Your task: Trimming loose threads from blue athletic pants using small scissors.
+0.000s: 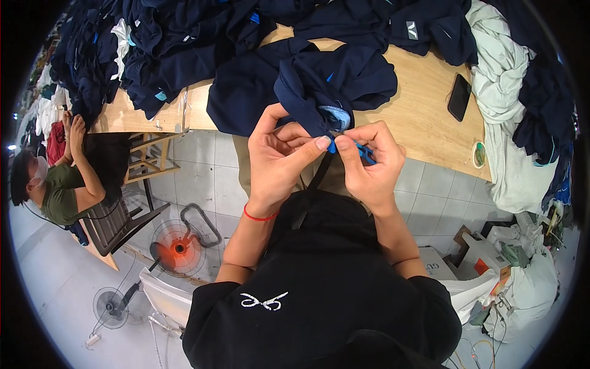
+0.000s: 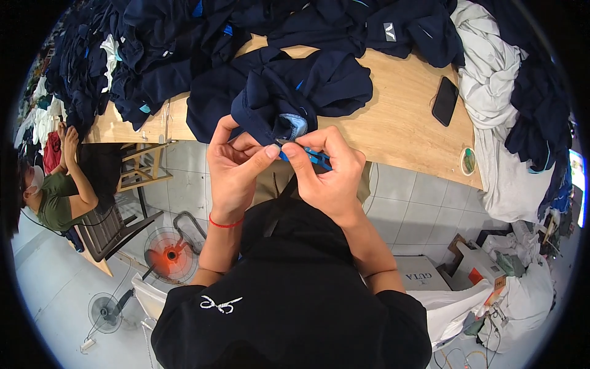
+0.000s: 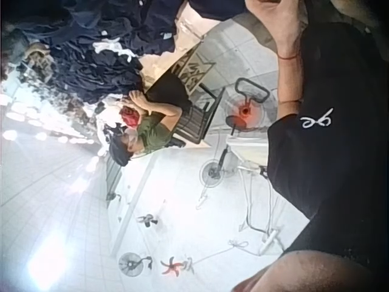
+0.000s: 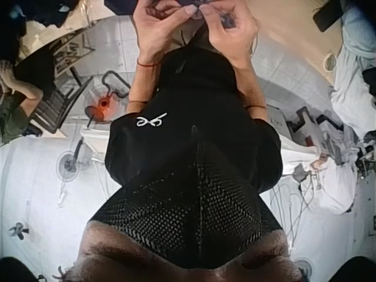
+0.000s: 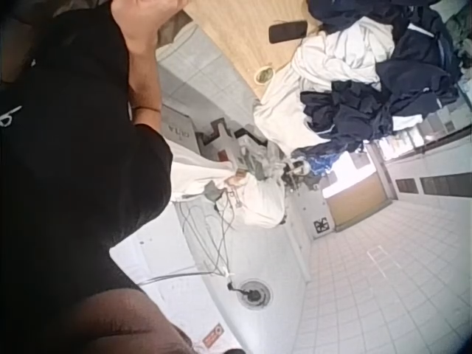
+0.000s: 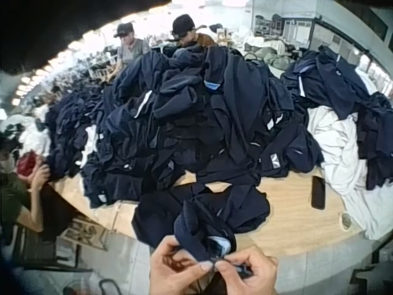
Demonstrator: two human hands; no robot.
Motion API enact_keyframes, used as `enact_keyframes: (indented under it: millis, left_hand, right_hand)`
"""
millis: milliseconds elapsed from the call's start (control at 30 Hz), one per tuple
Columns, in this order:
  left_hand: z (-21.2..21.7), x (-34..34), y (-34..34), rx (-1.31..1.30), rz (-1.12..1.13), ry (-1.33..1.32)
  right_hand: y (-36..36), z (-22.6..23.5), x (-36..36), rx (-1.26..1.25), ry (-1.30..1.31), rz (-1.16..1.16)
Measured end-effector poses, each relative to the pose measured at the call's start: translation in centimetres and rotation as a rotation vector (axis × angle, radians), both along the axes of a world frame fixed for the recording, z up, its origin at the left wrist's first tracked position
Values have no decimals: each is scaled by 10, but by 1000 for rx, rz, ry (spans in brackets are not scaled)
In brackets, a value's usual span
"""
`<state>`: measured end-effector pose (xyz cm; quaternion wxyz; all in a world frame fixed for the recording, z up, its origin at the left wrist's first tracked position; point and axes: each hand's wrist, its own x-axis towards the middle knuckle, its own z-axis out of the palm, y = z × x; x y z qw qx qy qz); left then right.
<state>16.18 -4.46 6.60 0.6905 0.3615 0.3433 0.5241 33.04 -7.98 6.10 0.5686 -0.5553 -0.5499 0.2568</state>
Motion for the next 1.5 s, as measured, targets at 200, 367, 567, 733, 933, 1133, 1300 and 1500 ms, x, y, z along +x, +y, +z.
enact_keyframes:
  millis: [200, 367, 567, 733, 933, 1133, 1300, 1500]
  left_hand:
    - [-7, -3, 0, -73, 31, -82]
    - [-7, 1, 1, -104, 30, -84]
    - [-27, -12, -16, -4, 101, 250]
    - [-84, -84, -16, -190, 262, 329]
    - [-66, -57, 12, 161, 195, 764]
    - [7, -90, 48, 591, 968, 1053]
    - [-68, -160, 57, 331, 653, 1202]
    - [-53, -38, 26, 440, 382, 1030]
  right_hand:
    - [-3, 2, 19, -195, 341, -14]
    - [1, 3, 20, -302, 344, 10]
    - [16, -14, 49, -146, 52, -204]
    - [3, -60, 173, -300, -282, -434]
    - [45, -66, 105, -328, -178, -310]
    - [66, -70, 119, -260, -405, -307]
    - [28, -75, 147, -334, -332, -268]
    - [12, -107, 131, -372, 178, -470]
